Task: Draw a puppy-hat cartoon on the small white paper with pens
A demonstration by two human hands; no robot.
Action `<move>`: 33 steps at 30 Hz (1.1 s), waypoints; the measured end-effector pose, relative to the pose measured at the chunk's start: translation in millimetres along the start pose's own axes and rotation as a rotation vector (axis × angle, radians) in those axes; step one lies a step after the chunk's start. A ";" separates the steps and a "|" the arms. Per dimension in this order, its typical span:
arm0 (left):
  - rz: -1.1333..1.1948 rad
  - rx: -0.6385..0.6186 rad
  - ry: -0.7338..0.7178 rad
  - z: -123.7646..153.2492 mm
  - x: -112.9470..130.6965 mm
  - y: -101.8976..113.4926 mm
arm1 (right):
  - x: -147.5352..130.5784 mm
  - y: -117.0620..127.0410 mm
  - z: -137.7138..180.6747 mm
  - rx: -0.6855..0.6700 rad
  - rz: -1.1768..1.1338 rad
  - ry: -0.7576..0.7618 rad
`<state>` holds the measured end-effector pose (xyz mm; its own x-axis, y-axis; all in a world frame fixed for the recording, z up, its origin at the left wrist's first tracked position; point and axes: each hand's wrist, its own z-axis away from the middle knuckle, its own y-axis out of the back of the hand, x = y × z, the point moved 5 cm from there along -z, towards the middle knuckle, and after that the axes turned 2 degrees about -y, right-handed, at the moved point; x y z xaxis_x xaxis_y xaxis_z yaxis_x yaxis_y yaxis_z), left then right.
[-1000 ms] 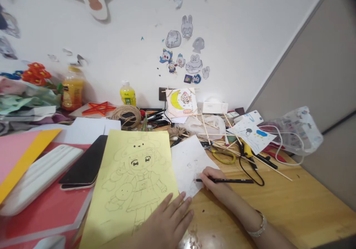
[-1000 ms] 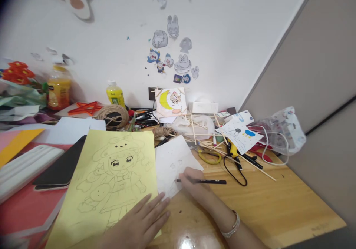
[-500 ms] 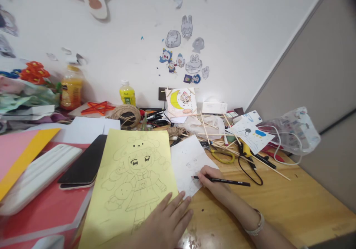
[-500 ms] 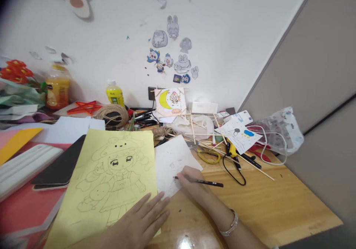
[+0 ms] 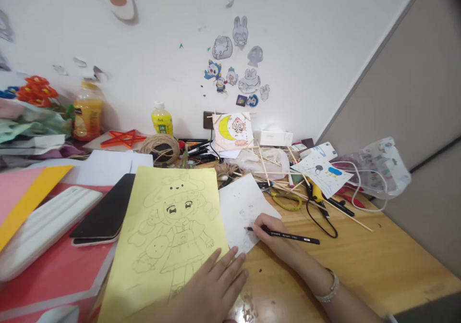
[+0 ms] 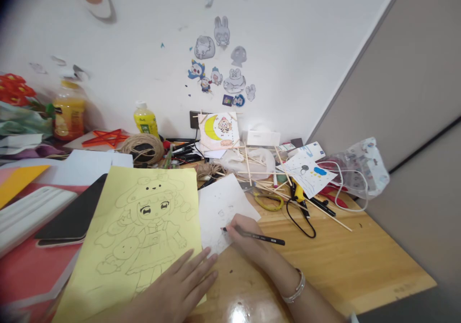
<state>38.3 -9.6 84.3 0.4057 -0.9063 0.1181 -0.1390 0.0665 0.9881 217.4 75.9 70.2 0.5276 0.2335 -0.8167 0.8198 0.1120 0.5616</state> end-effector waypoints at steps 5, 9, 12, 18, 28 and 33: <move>-0.016 -0.014 0.007 1.2 1.5 -2.2 | 5.6 -0.1 -1.3 -0.001 -0.009 -0.024; -0.012 -0.012 0.013 1.8 2.4 -1.2 | 9.3 -0.4 -2.4 0.003 -0.038 -0.033; -0.002 0.015 0.017 1.7 1.4 -0.3 | 9.2 -0.1 -2.7 0.007 -0.033 -0.028; -0.001 0.011 0.014 2.2 -0.4 -2.1 | 9.8 -0.4 -2.6 0.000 -0.045 -0.035; 0.017 -0.044 0.014 -0.8 0.3 -1.1 | 3.3 0.6 -2.5 -0.001 -0.019 -0.024; 0.036 -0.056 0.021 0.1 -0.3 -1.6 | 6.1 0.6 -2.7 0.000 -0.021 -0.028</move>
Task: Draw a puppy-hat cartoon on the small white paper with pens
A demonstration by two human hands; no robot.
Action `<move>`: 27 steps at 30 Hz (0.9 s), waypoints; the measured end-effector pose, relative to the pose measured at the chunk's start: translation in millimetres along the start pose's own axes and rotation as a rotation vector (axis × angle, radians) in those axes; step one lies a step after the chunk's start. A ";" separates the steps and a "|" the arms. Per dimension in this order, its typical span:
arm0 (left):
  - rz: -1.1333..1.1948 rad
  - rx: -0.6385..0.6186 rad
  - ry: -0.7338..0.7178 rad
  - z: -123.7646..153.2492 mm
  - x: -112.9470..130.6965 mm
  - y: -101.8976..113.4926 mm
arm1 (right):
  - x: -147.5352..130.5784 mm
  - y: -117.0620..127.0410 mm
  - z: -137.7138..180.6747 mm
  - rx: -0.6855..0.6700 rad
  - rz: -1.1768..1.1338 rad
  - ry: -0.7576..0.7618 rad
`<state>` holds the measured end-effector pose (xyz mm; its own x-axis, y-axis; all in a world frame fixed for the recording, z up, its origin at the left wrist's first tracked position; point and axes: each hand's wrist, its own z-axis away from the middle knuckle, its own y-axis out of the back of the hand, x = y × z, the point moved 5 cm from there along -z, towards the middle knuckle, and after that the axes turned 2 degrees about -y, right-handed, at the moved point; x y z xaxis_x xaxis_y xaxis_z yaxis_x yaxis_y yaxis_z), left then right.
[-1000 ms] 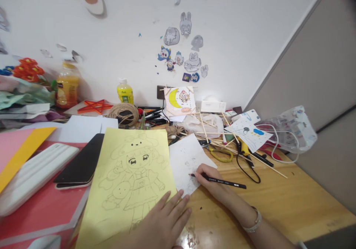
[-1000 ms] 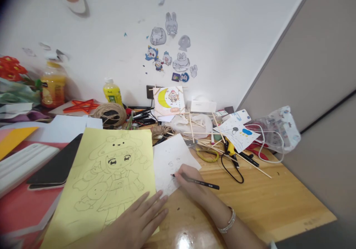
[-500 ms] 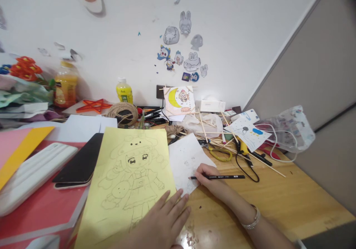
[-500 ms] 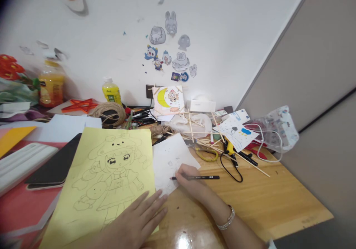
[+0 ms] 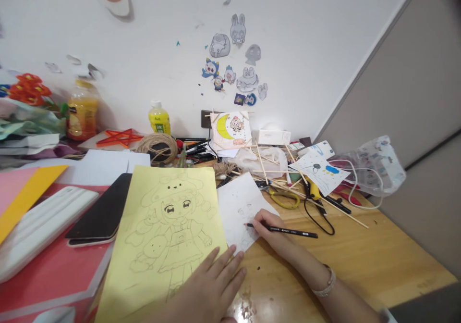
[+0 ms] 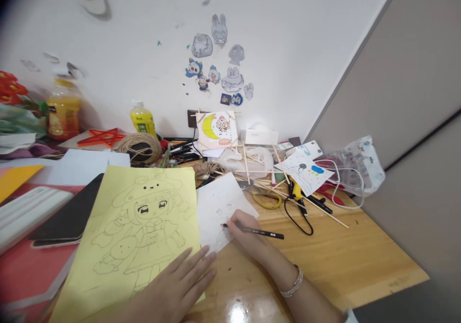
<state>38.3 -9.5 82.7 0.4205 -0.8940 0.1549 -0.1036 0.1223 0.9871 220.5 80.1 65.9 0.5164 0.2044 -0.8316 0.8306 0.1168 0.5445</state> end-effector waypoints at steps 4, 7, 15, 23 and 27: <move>0.021 -0.004 0.003 -0.9 -1.7 -2.5 | 7.6 -0.6 -1.1 0.023 0.017 -0.025; 0.041 -0.024 0.019 -2.6 -1.6 -1.2 | 10.2 -0.5 -1.4 0.032 0.011 -0.023; 0.049 -0.048 0.036 -4.3 -1.2 3.1 | 5.6 3.3 -0.1 0.078 -0.052 -0.034; -0.048 0.001 -0.015 0.6 -3.2 -4.1 | 9.5 11.4 -0.2 0.171 -0.152 -0.042; -0.075 -0.016 -0.017 0.6 -2.5 -4.5 | 7.6 10.5 -0.5 0.149 -0.113 -0.033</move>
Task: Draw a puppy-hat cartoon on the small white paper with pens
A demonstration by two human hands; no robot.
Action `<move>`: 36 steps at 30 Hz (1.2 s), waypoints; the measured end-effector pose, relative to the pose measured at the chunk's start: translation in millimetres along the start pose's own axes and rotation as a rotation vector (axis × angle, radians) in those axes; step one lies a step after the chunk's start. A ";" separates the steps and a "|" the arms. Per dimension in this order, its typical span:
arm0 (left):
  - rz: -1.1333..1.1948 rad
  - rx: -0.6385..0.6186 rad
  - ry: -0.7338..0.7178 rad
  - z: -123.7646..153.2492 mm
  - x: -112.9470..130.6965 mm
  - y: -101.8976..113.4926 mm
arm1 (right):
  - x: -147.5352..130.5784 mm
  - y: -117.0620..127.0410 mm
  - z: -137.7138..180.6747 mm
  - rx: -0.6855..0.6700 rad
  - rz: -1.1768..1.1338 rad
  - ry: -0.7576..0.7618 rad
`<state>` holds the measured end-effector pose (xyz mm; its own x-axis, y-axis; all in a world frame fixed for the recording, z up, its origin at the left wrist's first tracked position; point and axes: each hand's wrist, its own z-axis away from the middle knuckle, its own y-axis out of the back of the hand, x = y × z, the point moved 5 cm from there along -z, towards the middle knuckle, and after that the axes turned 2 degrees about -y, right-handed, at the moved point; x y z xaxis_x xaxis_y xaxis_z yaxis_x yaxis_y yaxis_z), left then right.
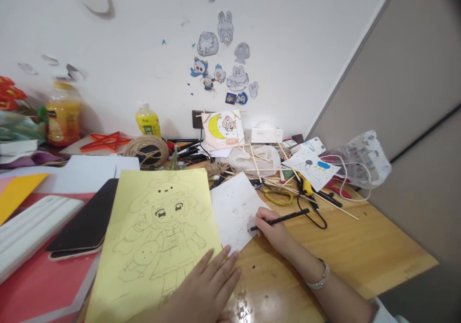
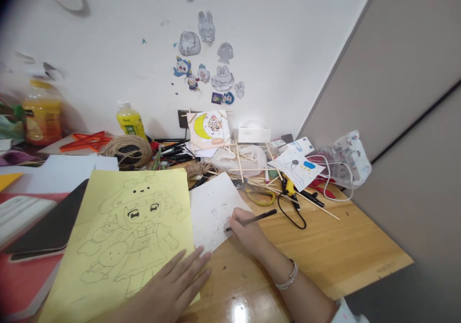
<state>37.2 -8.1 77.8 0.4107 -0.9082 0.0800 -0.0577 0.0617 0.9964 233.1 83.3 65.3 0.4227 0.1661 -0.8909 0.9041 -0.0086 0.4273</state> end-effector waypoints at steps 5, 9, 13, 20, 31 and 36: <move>0.004 -0.014 -0.004 -1.8 1.0 2.4 | -0.6 2.1 0.9 0.035 -0.005 -0.005; 0.013 -0.025 0.007 -2.1 0.3 2.5 | 0.5 2.7 1.0 0.051 -0.006 -0.009; 0.027 -0.020 0.014 -1.7 -1.4 2.4 | 2.4 5.4 0.9 0.097 -0.017 -0.022; 0.006 -0.009 0.042 -3.7 -1.7 -13.1 | 0.3 3.2 2.2 0.035 -0.041 0.008; 0.000 0.019 -0.039 1.0 -5.0 -13.0 | 1.6 1.2 2.3 0.017 -0.050 -0.005; -0.088 0.151 0.013 1.8 -9.4 -39.7 | 2.1 7.8 1.2 0.119 -0.023 0.001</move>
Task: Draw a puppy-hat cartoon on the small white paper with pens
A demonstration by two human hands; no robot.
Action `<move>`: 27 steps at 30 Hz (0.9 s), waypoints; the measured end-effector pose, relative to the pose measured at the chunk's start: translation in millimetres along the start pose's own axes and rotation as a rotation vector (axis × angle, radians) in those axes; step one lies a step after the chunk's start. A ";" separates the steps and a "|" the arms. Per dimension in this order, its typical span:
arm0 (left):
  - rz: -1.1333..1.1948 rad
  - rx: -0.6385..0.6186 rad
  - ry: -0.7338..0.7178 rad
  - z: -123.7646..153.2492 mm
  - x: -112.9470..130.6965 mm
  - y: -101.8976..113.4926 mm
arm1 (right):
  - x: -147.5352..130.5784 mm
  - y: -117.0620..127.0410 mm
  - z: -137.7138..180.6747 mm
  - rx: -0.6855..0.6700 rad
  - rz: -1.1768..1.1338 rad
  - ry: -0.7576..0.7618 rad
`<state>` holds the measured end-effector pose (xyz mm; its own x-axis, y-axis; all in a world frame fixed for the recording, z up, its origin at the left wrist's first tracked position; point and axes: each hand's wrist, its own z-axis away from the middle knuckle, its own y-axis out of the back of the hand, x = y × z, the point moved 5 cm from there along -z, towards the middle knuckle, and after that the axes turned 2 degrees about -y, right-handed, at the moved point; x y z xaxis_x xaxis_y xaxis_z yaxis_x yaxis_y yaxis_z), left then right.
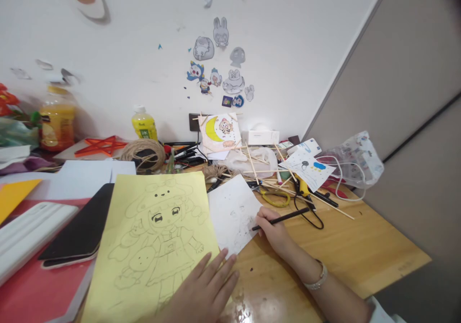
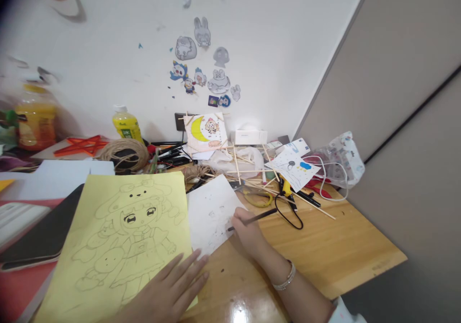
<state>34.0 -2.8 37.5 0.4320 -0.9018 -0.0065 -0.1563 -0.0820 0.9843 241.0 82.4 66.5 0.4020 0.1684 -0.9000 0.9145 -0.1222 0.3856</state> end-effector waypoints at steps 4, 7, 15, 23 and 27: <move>-0.069 0.088 -0.035 4.7 -6.9 -37.7 | 1.8 4.0 -3.8 0.042 -0.031 -0.021; -0.115 0.109 0.047 8.0 -17.2 -54.9 | 1.3 4.2 -6.0 0.020 -0.036 -0.043; -0.208 0.071 0.379 11.8 -44.4 -18.1 | 1.1 9.4 -8.2 0.072 0.108 0.089; -0.179 0.031 0.472 13.6 -70.6 18.5 | -7.0 -11.4 -2.1 -0.197 0.589 0.339; -0.182 0.041 0.430 17.1 -77.0 23.5 | -14.3 -9.9 3.9 -0.127 0.725 0.300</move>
<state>-18.1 57.5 58.1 0.7833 -0.6141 -0.0963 -0.0751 -0.2473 0.9660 226.0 77.5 74.8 0.8776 0.3483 -0.3294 0.4110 -0.1929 0.8910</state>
